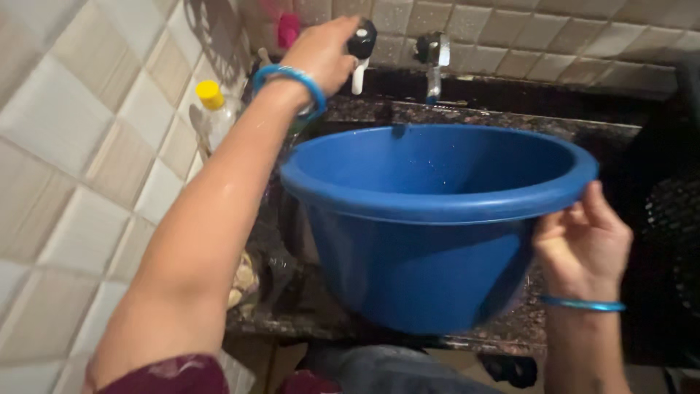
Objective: The person washes a metal strainer, a spoon, and a large pot lid in a kitchen sink using running water. They then rinse a blue plastic basin and place it on the counter. Finally, they remove a black metal stove grate from the gas stove and place it into the basin.
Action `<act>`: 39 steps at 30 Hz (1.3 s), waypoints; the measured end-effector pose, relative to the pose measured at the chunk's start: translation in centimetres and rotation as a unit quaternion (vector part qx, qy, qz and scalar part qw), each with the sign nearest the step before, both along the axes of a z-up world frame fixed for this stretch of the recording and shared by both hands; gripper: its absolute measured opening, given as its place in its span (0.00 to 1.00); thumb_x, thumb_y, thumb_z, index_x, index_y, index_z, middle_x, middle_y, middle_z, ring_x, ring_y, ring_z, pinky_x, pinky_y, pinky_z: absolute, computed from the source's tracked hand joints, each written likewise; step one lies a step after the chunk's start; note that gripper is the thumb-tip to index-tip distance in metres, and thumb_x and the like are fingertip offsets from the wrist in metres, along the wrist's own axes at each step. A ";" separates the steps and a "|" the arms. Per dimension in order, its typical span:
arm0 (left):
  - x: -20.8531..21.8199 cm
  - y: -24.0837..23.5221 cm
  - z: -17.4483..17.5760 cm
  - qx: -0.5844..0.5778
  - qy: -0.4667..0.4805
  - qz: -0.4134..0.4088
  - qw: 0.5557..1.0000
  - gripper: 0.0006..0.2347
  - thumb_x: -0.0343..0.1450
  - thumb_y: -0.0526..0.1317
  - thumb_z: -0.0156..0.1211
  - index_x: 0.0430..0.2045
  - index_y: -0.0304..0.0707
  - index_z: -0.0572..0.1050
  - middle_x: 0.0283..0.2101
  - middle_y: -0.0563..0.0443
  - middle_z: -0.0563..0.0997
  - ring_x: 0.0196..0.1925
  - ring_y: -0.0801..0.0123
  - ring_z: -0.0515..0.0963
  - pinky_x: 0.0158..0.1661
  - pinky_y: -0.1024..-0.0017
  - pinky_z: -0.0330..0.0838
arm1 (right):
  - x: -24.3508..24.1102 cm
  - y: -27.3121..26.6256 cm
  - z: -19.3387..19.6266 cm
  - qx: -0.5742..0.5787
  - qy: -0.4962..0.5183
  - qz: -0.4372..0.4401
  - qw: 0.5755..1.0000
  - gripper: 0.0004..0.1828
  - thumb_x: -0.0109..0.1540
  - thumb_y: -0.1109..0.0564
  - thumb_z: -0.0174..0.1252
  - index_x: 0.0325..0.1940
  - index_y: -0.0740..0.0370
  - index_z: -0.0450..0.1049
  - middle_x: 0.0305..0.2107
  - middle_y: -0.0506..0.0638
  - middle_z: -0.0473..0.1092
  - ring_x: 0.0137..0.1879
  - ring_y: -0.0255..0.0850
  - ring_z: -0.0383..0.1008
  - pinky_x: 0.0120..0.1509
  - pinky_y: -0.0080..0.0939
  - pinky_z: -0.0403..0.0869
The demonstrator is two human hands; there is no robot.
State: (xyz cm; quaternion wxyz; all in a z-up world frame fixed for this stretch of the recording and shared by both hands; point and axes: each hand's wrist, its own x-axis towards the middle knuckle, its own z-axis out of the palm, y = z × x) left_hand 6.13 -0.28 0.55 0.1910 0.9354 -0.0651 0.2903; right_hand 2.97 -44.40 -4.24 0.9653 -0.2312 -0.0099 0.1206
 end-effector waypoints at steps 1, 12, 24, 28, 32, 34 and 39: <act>2.5 0.0 -0.1 0.039 0.000 0.002 0.999 0.24 0.67 0.33 0.63 0.60 0.29 0.69 0.63 0.27 0.70 0.64 0.37 0.69 0.63 0.53 0.63 | 0.2 0.6 -0.6 0.007 0.002 0.008 1.000 0.13 0.77 0.57 0.48 0.55 0.71 0.72 0.47 0.59 0.76 0.55 0.46 0.80 0.64 0.42 0.81; 17.5 6.5 -7.6 0.188 0.104 0.011 0.976 0.12 0.72 0.37 0.58 0.48 0.35 0.75 0.52 0.33 0.77 0.53 0.37 0.78 0.51 0.48 0.73 | 1.3 2.6 -5.7 -0.044 0.071 -0.023 0.996 0.16 0.72 0.54 0.49 0.57 0.70 0.71 0.51 0.60 0.74 0.57 0.47 0.78 0.66 0.46 0.78; 23.6 1.6 -7.0 0.167 0.228 0.233 0.931 0.23 0.68 0.59 0.62 0.47 0.40 0.80 0.53 0.44 0.80 0.54 0.54 0.80 0.49 0.60 0.76 | 2.7 1.4 -6.7 -0.072 0.050 -0.021 0.996 0.14 0.74 0.55 0.50 0.56 0.69 0.72 0.50 0.62 0.75 0.57 0.49 0.78 0.63 0.49 0.78; 26.1 2.2 -7.7 0.224 0.255 0.209 0.917 0.19 0.72 0.54 0.59 0.48 0.41 0.80 0.53 0.44 0.81 0.54 0.52 0.81 0.48 0.56 0.77 | 5.9 -1.7 -8.7 -0.054 0.042 0.035 0.997 0.15 0.78 0.55 0.50 0.57 0.71 0.73 0.52 0.63 0.75 0.56 0.51 0.77 0.62 0.50 0.78; 26.5 2.7 -7.4 0.220 0.280 0.188 0.915 0.20 0.72 0.54 0.60 0.50 0.40 0.78 0.53 0.43 0.81 0.54 0.51 0.81 0.48 0.56 0.76 | 10.1 -4.5 -8.7 -0.051 -0.004 0.101 0.994 0.15 0.78 0.59 0.45 0.53 0.77 0.72 0.51 0.70 0.74 0.55 0.57 0.77 0.62 0.50 0.78; 26.2 2.4 -7.3 0.216 0.285 0.183 0.916 0.20 0.72 0.54 0.60 0.50 0.39 0.77 0.53 0.43 0.81 0.54 0.50 0.80 0.48 0.56 0.76 | 12.9 -3.6 -6.9 -0.313 0.061 0.028 0.947 0.16 0.75 0.53 0.46 0.52 0.68 0.73 0.47 0.62 0.75 0.52 0.47 0.79 0.60 0.47 0.79; 25.3 2.3 -7.1 0.213 0.280 0.185 0.918 0.22 0.71 0.54 0.61 0.52 0.37 0.74 0.53 0.41 0.81 0.54 0.49 0.80 0.49 0.56 0.76 | 19.5 -2.0 -6.5 -0.490 0.130 0.034 0.861 0.19 0.74 0.48 0.45 0.55 0.65 0.74 0.45 0.59 0.75 0.49 0.42 0.79 0.57 0.45 0.79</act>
